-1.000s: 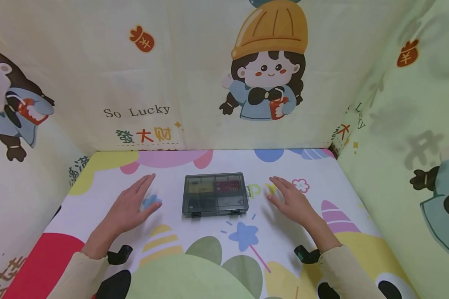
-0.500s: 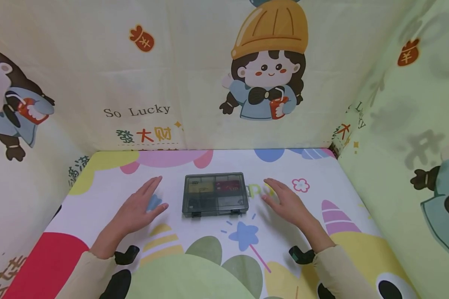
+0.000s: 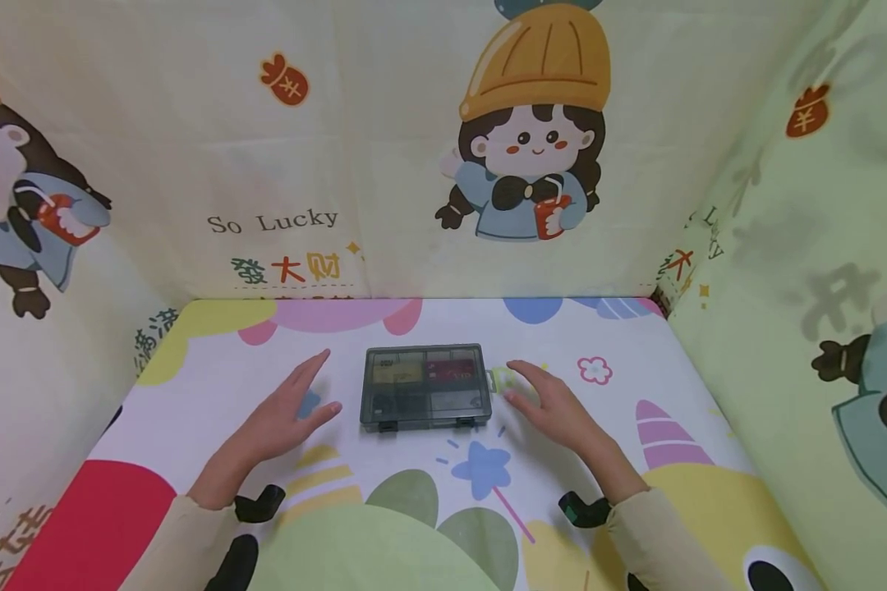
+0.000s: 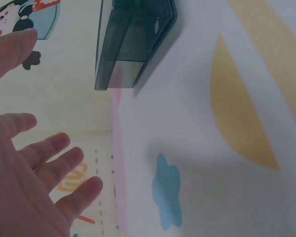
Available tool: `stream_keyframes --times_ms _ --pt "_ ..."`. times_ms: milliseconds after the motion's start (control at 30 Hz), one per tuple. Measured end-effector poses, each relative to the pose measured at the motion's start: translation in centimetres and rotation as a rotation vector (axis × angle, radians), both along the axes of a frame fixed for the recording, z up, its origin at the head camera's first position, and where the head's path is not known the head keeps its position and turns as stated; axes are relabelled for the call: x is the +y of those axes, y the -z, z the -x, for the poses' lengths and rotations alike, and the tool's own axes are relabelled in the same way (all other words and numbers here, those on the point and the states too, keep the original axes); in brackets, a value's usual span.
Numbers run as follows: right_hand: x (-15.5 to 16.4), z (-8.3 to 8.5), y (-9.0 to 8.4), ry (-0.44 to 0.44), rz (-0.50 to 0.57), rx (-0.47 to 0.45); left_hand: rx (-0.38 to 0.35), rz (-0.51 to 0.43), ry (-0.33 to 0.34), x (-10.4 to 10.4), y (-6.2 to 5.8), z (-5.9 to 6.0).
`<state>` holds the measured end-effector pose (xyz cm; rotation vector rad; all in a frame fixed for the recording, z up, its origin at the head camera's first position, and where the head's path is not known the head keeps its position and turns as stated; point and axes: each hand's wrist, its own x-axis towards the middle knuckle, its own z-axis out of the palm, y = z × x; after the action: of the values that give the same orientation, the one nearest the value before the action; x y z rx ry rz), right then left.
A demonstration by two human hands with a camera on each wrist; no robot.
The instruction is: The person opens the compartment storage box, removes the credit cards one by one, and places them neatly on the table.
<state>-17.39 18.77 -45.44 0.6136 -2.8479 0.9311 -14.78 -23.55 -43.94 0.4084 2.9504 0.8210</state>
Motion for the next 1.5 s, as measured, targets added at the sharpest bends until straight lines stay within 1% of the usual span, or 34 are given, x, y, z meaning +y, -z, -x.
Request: stream_keyframes --times_ms 167,333,733,900,1067,1233,1367,1433,1500 --pt "-0.6 -0.1 0.0 0.011 0.000 -0.001 -0.016 -0.039 0.008 0.4 0.2 0.2" --pt "-0.9 -0.4 0.0 0.020 0.016 -0.040 -0.028 -0.075 0.023 0.8 0.6 0.3" --pt "-1.7 -0.7 0.4 0.018 0.052 -0.143 -0.056 -0.094 0.042 1.8 1.5 0.5" --pt "-1.9 -0.9 0.8 0.016 0.058 -0.166 -0.060 -0.099 0.067 1.9 1.9 0.5" --pt "-2.0 -1.0 1.2 0.008 0.069 -0.154 -0.066 -0.102 0.087 2.2 2.2 0.6" --pt "-2.4 -1.3 1.2 0.017 0.087 -0.142 -0.104 -0.114 0.089 2.3 2.6 0.6" --pt "-2.8 -1.5 1.3 -0.003 0.148 -0.094 -0.125 -0.125 0.095 2.5 2.9 0.7" --pt "-3.0 -1.6 1.4 -0.026 0.180 -0.064 -0.124 -0.128 0.102 2.6 2.9 0.7" --pt "-3.1 -1.6 1.5 -0.043 0.206 -0.057 -0.119 -0.131 0.108 2.7 2.9 0.8"
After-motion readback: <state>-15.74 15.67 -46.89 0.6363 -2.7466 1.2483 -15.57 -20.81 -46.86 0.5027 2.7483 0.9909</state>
